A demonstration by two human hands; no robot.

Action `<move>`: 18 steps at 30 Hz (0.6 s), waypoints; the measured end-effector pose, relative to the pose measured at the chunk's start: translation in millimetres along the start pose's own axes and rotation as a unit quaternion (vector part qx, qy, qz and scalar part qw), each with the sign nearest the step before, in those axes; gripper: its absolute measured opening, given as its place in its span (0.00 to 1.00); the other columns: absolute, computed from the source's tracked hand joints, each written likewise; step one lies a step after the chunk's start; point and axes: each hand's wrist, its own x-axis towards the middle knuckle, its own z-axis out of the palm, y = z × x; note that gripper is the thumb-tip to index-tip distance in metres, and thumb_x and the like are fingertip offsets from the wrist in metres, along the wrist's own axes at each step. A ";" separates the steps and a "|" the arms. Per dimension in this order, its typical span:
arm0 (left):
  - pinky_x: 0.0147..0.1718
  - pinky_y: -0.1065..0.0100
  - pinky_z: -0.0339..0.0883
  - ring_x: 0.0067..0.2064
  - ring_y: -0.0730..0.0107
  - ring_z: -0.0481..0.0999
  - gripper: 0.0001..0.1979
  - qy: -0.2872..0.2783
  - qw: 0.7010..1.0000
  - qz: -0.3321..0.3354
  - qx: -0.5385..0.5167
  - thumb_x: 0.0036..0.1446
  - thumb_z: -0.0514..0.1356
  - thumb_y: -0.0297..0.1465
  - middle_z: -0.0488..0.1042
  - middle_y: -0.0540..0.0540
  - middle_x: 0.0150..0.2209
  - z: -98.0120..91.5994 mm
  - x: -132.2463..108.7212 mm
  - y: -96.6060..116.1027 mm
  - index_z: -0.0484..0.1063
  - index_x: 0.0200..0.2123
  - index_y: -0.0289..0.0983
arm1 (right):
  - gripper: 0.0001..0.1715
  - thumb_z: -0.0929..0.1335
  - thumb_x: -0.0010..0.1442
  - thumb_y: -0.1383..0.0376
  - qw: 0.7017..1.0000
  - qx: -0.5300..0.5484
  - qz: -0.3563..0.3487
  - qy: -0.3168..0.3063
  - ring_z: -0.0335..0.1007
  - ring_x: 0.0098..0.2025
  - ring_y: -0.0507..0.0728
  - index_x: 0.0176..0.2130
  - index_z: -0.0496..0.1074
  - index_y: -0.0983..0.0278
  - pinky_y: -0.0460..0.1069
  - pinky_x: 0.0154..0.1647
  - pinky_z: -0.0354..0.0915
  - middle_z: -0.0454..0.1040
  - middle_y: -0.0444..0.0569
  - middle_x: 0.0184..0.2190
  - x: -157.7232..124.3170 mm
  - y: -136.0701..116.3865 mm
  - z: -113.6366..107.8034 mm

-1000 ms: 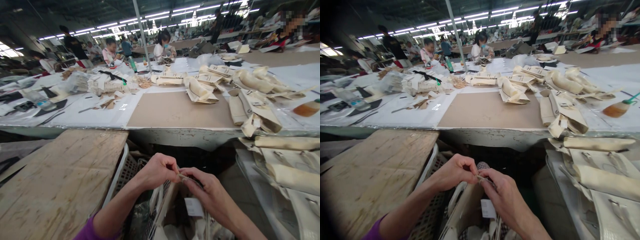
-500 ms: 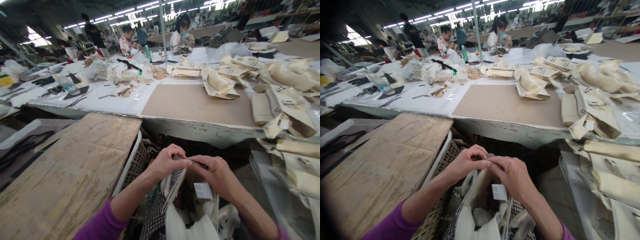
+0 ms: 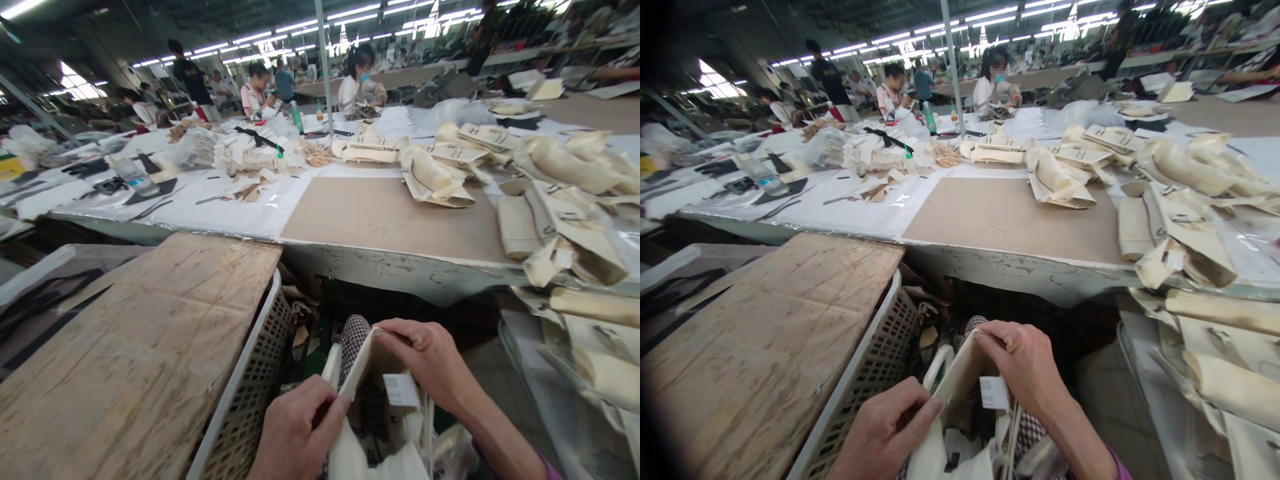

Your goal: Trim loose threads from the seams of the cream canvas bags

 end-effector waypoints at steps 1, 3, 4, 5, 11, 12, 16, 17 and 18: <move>0.26 0.73 0.57 0.27 0.73 0.71 0.17 0.012 1.000 0.006 0.007 0.64 0.53 0.34 0.71 0.51 0.25 3.3 0.9 -0.8 0.70 0.23 0.37 | 0.10 0.67 0.63 0.59 1.000 -0.001 -0.003 -0.001 0.79 0.38 0.59 0.38 0.81 0.50 0.49 0.38 0.69 0.83 0.37 0.36 -0.2 0.3 0.7; 0.25 0.73 0.55 0.24 0.74 0.68 0.17 0.030 0.999 0.011 0.022 0.63 0.55 0.32 0.69 0.52 0.22 7.7 2.8 -2.2 0.68 0.21 0.36 | 0.10 0.68 0.63 0.60 1.000 -0.008 -0.008 -0.002 0.79 0.37 0.59 0.37 0.81 0.50 0.49 0.38 0.68 0.83 0.38 0.35 -0.8 0.7 1.5; 0.25 0.73 0.54 0.24 0.75 0.67 0.17 0.035 0.999 0.010 0.024 0.62 0.55 0.31 0.68 0.53 0.21 8.8 3.9 -2.7 0.67 0.20 0.36 | 0.10 0.68 0.63 0.60 1.000 -0.012 -0.010 -0.003 0.78 0.37 0.59 0.37 0.81 0.50 0.49 0.38 0.68 0.83 0.38 0.35 -1.1 0.9 1.5; 0.24 0.73 0.54 0.23 0.75 0.67 0.17 0.035 0.999 0.006 0.020 0.61 0.56 0.31 0.67 0.53 0.20 9.2 5.1 -3.2 0.66 0.19 0.36 | 0.10 0.68 0.63 0.61 1.000 -0.016 -0.012 -0.004 0.78 0.37 0.59 0.37 0.81 0.51 0.49 0.38 0.68 0.83 0.38 0.34 -1.5 1.0 1.2; 0.25 0.75 0.59 0.28 0.73 0.70 0.10 0.011 0.992 -0.015 -0.123 0.58 0.60 0.31 0.70 0.51 0.26 5.3 17.8 -1.4 0.73 0.25 0.36 | 0.10 0.68 0.64 0.62 1.000 -0.002 -0.023 -0.003 0.78 0.38 0.57 0.38 0.81 0.51 0.48 0.39 0.68 0.83 0.39 0.35 -6.3 2.6 -3.0; 0.26 0.75 0.60 0.29 0.72 0.70 0.09 0.011 0.991 -0.006 -0.134 0.59 0.60 0.32 0.71 0.50 0.28 5.2 20.4 -0.4 0.74 0.27 0.37 | 0.10 0.68 0.64 0.62 1.000 0.000 -0.026 -0.002 0.78 0.37 0.57 0.38 0.81 0.51 0.48 0.39 0.67 0.83 0.38 0.35 -7.3 2.8 -3.3; 0.28 0.74 0.62 0.29 0.72 0.70 0.12 0.017 0.990 0.041 -0.134 0.62 0.58 0.35 0.71 0.49 0.29 7.0 31.4 4.4 0.77 0.29 0.37 | 0.09 0.68 0.64 0.64 0.999 -0.001 -0.037 -0.003 0.77 0.36 0.55 0.38 0.80 0.51 0.47 0.39 0.66 0.82 0.38 0.34 -9.0 1.9 -3.7; 0.28 0.74 0.62 0.29 0.72 0.70 0.12 0.019 0.990 0.051 -0.133 0.62 0.58 0.35 0.71 0.49 0.29 7.5 34.5 6.0 0.77 0.30 0.37 | 0.09 0.68 0.64 0.64 0.999 -0.003 -0.042 -0.006 0.77 0.36 0.55 0.38 0.80 0.52 0.47 0.38 0.66 0.82 0.39 0.34 -8.8 1.4 -4.1; 0.29 0.74 0.62 0.29 0.72 0.70 0.12 0.024 0.989 0.061 -0.132 0.62 0.58 0.35 0.71 0.48 0.29 7.8 37.8 7.9 0.77 0.29 0.37 | 0.10 0.68 0.63 0.65 0.999 -0.005 -0.047 -0.008 0.77 0.36 0.55 0.37 0.80 0.52 0.47 0.38 0.65 0.82 0.39 0.33 -8.4 1.1 -4.6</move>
